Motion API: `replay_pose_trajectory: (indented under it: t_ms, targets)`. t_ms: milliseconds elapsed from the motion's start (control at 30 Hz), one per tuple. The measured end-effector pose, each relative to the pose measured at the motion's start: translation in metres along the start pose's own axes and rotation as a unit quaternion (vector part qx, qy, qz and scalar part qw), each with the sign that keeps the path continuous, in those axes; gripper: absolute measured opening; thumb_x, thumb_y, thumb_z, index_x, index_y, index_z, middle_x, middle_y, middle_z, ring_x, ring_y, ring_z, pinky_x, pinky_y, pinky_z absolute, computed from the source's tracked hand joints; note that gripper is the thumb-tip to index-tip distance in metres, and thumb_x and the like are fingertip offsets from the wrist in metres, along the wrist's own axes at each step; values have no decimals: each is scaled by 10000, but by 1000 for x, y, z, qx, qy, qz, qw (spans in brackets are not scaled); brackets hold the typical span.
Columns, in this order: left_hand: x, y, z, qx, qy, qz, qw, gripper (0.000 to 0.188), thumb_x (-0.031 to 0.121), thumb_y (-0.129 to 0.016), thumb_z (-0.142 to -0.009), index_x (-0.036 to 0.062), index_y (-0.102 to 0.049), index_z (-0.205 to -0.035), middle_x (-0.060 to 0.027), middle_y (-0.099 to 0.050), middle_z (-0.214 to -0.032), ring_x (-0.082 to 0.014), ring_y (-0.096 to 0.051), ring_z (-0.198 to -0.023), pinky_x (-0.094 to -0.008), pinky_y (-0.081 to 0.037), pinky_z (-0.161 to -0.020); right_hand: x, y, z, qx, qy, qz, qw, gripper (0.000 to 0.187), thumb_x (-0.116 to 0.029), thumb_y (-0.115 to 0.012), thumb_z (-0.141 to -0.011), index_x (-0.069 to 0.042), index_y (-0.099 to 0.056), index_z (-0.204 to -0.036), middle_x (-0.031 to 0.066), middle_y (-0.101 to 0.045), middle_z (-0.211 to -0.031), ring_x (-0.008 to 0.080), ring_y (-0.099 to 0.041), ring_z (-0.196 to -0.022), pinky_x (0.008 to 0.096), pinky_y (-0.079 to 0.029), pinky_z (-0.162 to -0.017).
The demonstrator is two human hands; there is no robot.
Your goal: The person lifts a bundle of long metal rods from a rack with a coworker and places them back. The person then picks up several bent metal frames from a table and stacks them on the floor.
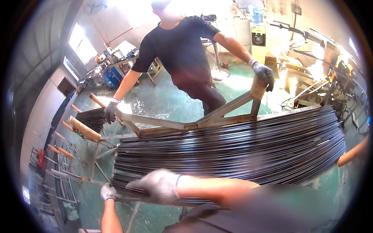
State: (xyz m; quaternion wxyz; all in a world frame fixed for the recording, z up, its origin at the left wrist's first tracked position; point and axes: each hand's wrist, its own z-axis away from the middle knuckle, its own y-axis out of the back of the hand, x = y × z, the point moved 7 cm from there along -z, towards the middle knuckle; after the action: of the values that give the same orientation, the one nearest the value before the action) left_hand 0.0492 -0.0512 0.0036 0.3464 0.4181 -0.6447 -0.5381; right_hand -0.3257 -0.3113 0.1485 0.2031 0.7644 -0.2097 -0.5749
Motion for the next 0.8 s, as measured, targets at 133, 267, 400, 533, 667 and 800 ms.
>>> replay_pose_trajectory:
  t_ms: [133,267,400,533,667,800]
  targets:
    - [117,8,30,-47,-165,165,971,295,219,-771,-893,16,-794,-1105,-243,-788,-1100,-402,-765,-1064,-493,-603,-964,65,42,19,130,-129,226,957,673,-300,-799,-937,-96,-589,-1543,189,-729,-1329,405,-671,-1280,522,-527,-1102]
    - [265,66,65,-132,-202,578,779,293,151,-773,-1023,-8,-732,-1266,-84,-768,-1160,-166,-705,-1088,-303,-547,-976,61,72,51,277,-31,284,917,817,-323,-892,-884,-107,-538,-1589,212,-575,-1589,397,-504,-1528,516,-409,-1271]
    - [258,113,20,-142,-197,888,391,458,407,-494,-1187,66,-681,-1430,-132,-735,-1385,-287,-687,-1278,-449,-555,-1098,64,161,181,616,-55,68,783,826,-439,-701,-1009,-78,-366,-1672,213,-391,-1700,335,-397,-1530,495,-274,-1316]
    - [182,135,-16,-133,-226,929,261,559,507,-472,-1170,72,-674,-1458,-167,-689,-1502,-346,-628,-1399,-540,-432,-1228,49,200,353,860,22,16,509,994,-719,-305,-1131,3,-32,-1757,274,-13,-1839,379,-13,-1720,483,-25,-1395]
    - [150,139,-30,-64,-209,952,212,584,530,-474,-1160,77,-662,-1476,-175,-661,-1546,-358,-599,-1434,-562,-341,-1287,84,205,494,904,159,-49,393,559,-518,-377,-1165,-128,-375,-1564,170,-322,-1698,299,-224,-1641,500,-115,-1357]
    - [192,196,-28,-92,-373,912,145,619,509,-454,-1160,28,-614,-1515,-221,-561,-1636,-412,-491,-1533,-608,-293,-1324,45,244,435,877,38,170,448,483,-454,-373,-1171,-111,-478,-1494,134,-451,-1619,262,-420,-1533,472,-264,-1309]
